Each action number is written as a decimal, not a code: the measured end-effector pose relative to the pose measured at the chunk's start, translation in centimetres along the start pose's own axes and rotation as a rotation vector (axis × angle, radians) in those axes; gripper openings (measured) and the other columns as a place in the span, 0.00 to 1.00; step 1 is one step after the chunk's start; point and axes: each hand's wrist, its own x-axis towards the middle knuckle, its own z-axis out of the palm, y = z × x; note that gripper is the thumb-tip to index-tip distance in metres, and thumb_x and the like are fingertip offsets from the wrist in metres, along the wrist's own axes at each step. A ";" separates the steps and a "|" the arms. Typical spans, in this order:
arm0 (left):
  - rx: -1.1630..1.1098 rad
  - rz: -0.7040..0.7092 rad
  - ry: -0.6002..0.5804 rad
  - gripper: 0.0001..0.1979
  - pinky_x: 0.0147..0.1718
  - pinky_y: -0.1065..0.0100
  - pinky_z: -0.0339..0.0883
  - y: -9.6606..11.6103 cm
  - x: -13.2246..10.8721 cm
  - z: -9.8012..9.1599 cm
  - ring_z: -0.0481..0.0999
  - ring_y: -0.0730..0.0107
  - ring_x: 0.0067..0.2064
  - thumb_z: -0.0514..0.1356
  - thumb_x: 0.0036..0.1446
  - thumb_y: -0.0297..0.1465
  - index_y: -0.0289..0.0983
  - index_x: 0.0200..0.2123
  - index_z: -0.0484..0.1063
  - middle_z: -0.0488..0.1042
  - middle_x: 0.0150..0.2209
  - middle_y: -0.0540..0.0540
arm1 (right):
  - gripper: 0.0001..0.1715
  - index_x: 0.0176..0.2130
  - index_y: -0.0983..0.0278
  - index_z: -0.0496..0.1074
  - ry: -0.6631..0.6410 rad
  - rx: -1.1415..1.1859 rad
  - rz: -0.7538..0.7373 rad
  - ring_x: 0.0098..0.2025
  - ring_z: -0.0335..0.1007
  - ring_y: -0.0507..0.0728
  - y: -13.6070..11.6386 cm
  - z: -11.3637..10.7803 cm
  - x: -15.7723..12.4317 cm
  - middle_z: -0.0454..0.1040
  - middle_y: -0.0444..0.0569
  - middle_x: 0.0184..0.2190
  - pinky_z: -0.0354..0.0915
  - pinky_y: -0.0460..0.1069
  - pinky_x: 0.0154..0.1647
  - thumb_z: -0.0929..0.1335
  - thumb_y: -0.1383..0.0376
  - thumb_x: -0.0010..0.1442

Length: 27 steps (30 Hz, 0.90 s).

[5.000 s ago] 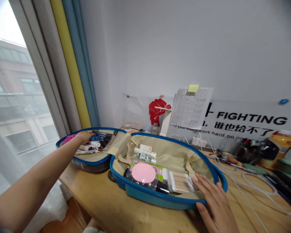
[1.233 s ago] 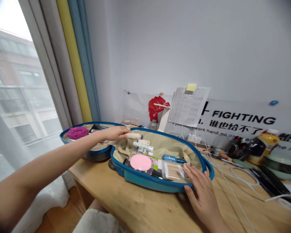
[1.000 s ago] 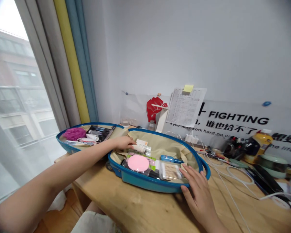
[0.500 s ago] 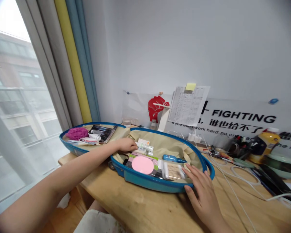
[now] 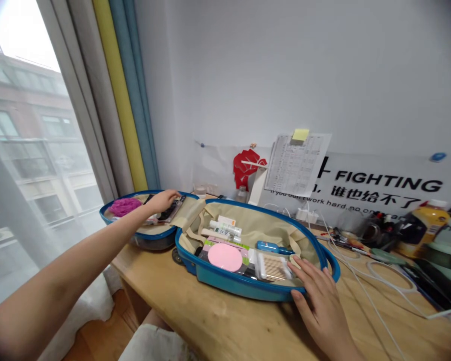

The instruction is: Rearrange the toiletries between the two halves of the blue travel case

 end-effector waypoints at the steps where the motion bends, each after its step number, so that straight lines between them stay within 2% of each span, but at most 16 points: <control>1: 0.029 -0.052 -0.046 0.17 0.53 0.59 0.62 -1.9 -0.5 -0.1 0.70 0.63 0.52 0.45 0.66 0.31 0.33 0.50 0.68 0.70 0.52 0.39 | 0.25 0.56 0.61 0.63 0.003 0.000 0.000 0.54 0.65 0.64 0.0 0.0 0.0 0.69 0.54 0.53 0.57 0.64 0.56 0.56 0.56 0.64; 3: 0.085 -0.130 -0.162 0.15 0.48 0.55 0.67 -5.3 -1.9 0.0 0.72 0.63 0.48 0.54 0.62 0.36 0.34 0.49 0.68 0.71 0.48 0.42 | 0.24 0.56 0.61 0.62 0.011 -0.001 0.002 0.54 0.65 0.63 0.0 0.1 0.0 0.69 0.54 0.53 0.56 0.64 0.56 0.56 0.56 0.64; 5: 0.131 -0.176 -0.275 0.15 0.45 0.56 0.69 -7.9 -3.2 0.3 0.73 0.65 0.45 0.57 0.61 0.37 0.34 0.47 0.68 0.71 0.47 0.43 | 0.24 0.56 0.60 0.62 0.014 0.001 0.004 0.54 0.65 0.63 0.0 0.3 0.0 0.69 0.53 0.53 0.56 0.64 0.56 0.56 0.56 0.64; 9: 0.189 -0.205 -0.417 0.15 0.44 0.57 0.69 -10.4 -4.6 1.1 0.72 0.65 0.45 0.57 0.60 0.36 0.34 0.47 0.68 0.71 0.47 0.43 | 0.24 0.55 0.59 0.64 0.020 0.020 0.030 0.54 0.65 0.63 0.1 0.5 -0.2 0.70 0.53 0.53 0.55 0.64 0.58 0.56 0.55 0.64; 18: 0.272 -0.135 -0.452 0.14 0.46 0.56 0.67 -10.8 -3.5 1.8 0.72 0.65 0.45 0.58 0.59 0.37 0.34 0.45 0.69 0.72 0.45 0.44 | 0.26 0.54 0.58 0.66 -0.026 0.046 0.085 0.55 0.66 0.63 0.5 0.5 -0.6 0.70 0.52 0.53 0.56 0.64 0.58 0.56 0.53 0.62; 24: 0.266 -0.116 -0.366 0.13 0.42 0.63 0.65 -10.6 -4.2 1.5 0.75 0.61 0.41 0.60 0.52 0.36 0.37 0.40 0.73 0.77 0.40 0.41 | 0.26 0.54 0.58 0.66 -0.055 0.042 0.094 0.55 0.66 0.63 0.4 0.3 -0.6 0.70 0.52 0.53 0.57 0.64 0.58 0.57 0.52 0.62; 27: 0.235 -0.120 -0.304 0.12 0.39 0.65 0.64 -10.5 -4.7 0.8 0.76 0.58 0.40 0.58 0.50 0.35 0.37 0.37 0.74 0.78 0.37 0.40 | 0.25 0.54 0.58 0.66 -0.041 0.040 0.069 0.55 0.66 0.63 0.3 0.1 -0.4 0.70 0.51 0.54 0.58 0.64 0.57 0.58 0.53 0.61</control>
